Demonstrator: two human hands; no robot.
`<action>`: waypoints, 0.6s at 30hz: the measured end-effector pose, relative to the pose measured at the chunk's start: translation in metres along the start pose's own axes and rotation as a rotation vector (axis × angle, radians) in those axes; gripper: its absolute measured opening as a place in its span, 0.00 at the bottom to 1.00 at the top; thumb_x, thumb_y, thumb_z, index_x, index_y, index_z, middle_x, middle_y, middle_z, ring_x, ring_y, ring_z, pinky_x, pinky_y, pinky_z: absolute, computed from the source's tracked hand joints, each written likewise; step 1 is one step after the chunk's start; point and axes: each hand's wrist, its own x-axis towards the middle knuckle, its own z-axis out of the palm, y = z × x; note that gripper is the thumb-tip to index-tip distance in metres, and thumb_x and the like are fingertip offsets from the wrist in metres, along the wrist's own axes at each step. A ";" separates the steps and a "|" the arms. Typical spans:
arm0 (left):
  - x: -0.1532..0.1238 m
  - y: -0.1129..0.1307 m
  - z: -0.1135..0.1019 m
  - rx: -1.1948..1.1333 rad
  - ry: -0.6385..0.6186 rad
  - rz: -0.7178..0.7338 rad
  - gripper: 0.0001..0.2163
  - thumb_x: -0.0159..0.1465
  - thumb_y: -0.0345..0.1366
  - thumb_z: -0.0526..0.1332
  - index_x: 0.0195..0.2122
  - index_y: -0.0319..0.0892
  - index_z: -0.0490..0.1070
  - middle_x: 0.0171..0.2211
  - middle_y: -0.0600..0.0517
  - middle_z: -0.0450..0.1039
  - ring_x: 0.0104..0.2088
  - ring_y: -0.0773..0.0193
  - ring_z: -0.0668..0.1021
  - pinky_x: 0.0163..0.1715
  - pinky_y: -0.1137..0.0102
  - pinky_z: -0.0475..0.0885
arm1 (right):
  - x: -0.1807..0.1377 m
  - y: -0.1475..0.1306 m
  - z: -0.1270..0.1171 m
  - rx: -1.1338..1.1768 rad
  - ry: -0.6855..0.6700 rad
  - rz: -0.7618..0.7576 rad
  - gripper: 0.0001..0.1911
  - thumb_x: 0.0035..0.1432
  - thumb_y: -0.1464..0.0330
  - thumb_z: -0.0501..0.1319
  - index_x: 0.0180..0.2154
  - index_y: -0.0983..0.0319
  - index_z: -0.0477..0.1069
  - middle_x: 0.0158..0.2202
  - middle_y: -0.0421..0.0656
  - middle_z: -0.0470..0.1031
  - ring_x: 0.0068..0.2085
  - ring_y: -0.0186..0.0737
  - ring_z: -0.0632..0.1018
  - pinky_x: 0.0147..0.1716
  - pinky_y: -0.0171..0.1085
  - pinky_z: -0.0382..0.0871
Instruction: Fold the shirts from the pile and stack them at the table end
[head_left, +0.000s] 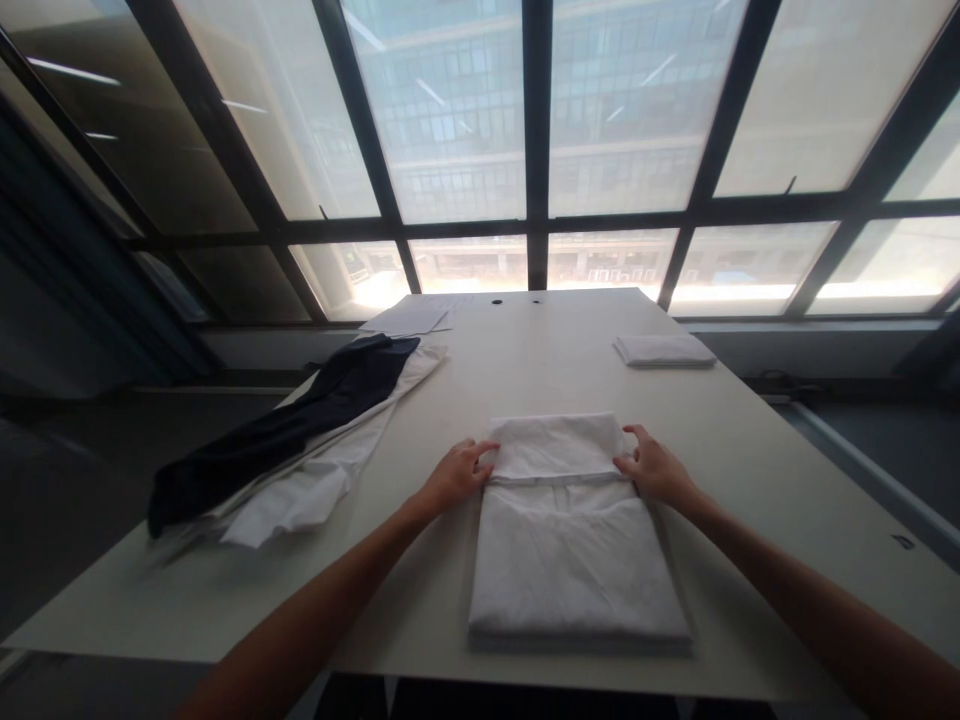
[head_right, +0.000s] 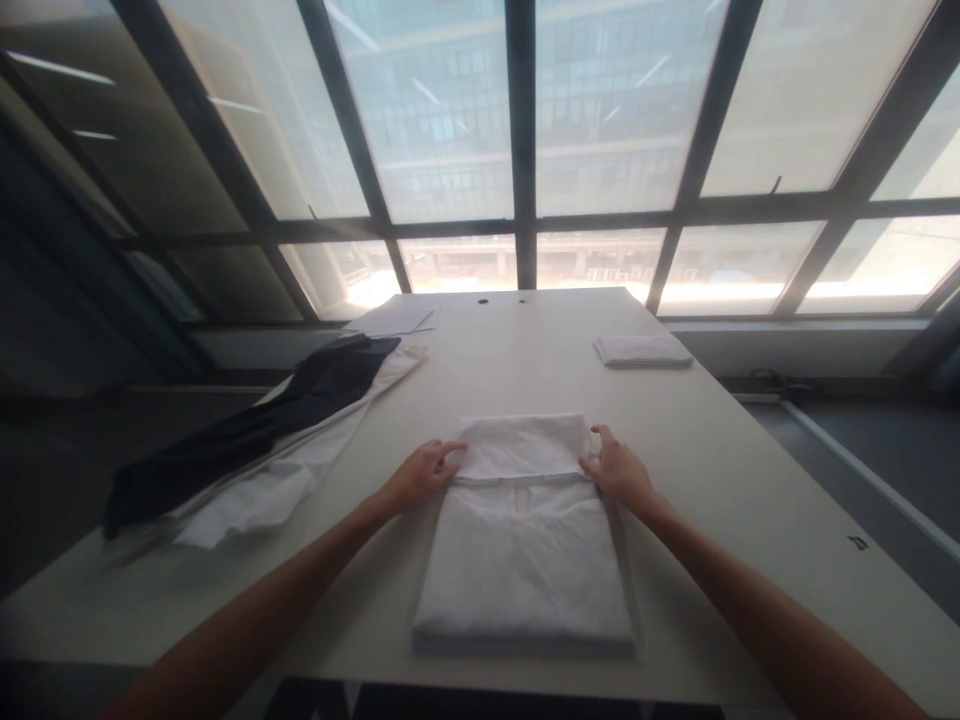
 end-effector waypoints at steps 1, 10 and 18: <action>0.000 0.002 -0.001 0.064 0.028 0.025 0.20 0.62 0.35 0.64 0.56 0.48 0.76 0.42 0.48 0.75 0.43 0.55 0.77 0.51 0.61 0.71 | -0.002 0.002 0.000 -0.097 0.030 -0.042 0.32 0.56 0.63 0.66 0.61 0.62 0.64 0.33 0.44 0.77 0.37 0.47 0.78 0.39 0.40 0.69; 0.061 0.064 0.028 0.145 -0.008 0.278 0.23 0.73 0.39 0.52 0.68 0.43 0.60 0.70 0.44 0.58 0.70 0.52 0.59 0.69 0.51 0.52 | 0.036 -0.055 0.015 -0.179 0.100 -0.454 0.23 0.67 0.65 0.54 0.59 0.63 0.71 0.63 0.54 0.69 0.64 0.51 0.66 0.64 0.48 0.60; 0.079 0.065 0.070 0.252 -0.109 0.377 0.26 0.77 0.46 0.43 0.73 0.45 0.50 0.73 0.45 0.49 0.72 0.50 0.54 0.69 0.47 0.46 | 0.075 -0.063 0.050 -0.361 -0.035 -0.455 0.25 0.70 0.70 0.47 0.63 0.66 0.67 0.69 0.53 0.61 0.71 0.51 0.57 0.69 0.53 0.48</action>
